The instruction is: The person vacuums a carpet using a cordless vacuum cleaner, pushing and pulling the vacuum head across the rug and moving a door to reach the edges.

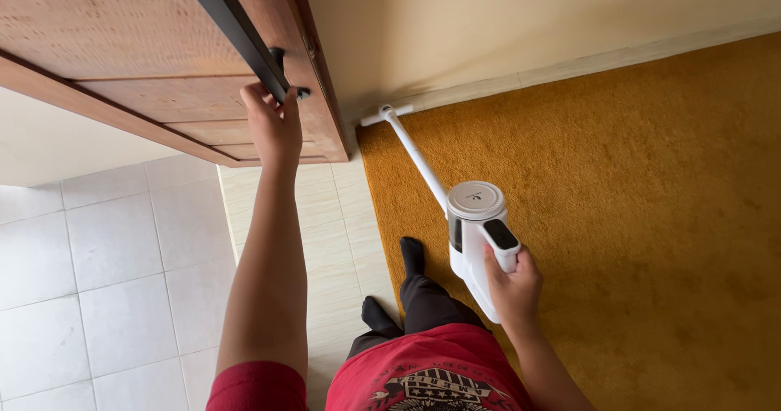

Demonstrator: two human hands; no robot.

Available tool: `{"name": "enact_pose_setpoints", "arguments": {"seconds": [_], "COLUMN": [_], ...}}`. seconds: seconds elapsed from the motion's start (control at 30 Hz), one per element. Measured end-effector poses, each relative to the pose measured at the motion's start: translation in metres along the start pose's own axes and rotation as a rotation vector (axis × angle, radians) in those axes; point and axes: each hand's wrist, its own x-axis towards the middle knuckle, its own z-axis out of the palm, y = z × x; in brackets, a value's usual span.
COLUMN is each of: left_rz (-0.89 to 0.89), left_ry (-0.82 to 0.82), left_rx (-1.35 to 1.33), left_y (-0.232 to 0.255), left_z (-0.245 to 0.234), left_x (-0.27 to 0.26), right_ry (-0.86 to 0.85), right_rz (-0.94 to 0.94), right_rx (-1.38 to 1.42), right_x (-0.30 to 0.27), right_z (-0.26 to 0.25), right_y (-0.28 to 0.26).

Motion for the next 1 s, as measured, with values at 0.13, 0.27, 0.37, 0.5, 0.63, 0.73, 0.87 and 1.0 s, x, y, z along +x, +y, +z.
{"name": "enact_pose_setpoints", "arguments": {"seconds": [0.13,0.27,0.37,0.5,0.63,0.73,0.87,1.0], "left_rz": [-0.027,-0.041,0.222,0.288,0.189,0.195,0.051,-0.072], "left_ry": [-0.008,-0.103,-0.081,-0.117,-0.225,-0.230,-0.268,-0.304], "left_rx": [0.156,0.192,0.244,0.331,0.289,0.272,0.334,0.363], "left_y": [0.001,-0.012,-0.029,-0.029,-0.014,-0.004,0.018,0.023], "left_z": [0.009,0.019,0.027,0.037,0.034,0.031,0.030,0.039], "left_x": [0.008,0.009,-0.005,-0.029,-0.029,-0.024,-0.021,-0.006], "right_ry": [-0.004,-0.006,-0.005,-0.063,-0.122,-0.171,-0.288,-0.408], "right_rz": [0.019,0.046,-0.035,0.013,-0.008,-0.001,-0.078,-0.023], "right_rx": [-0.027,-0.071,-0.055,-0.116,-0.244,-0.315,-0.326,-0.351], "right_x": [-0.002,-0.010,-0.022,-0.041,-0.058,-0.072,-0.083,-0.083], "right_z": [0.007,0.008,0.001,-0.018,-0.034,-0.041,-0.054,-0.065], "right_y": [0.008,0.019,0.031,0.055,0.080,0.090,0.082,0.055]}}
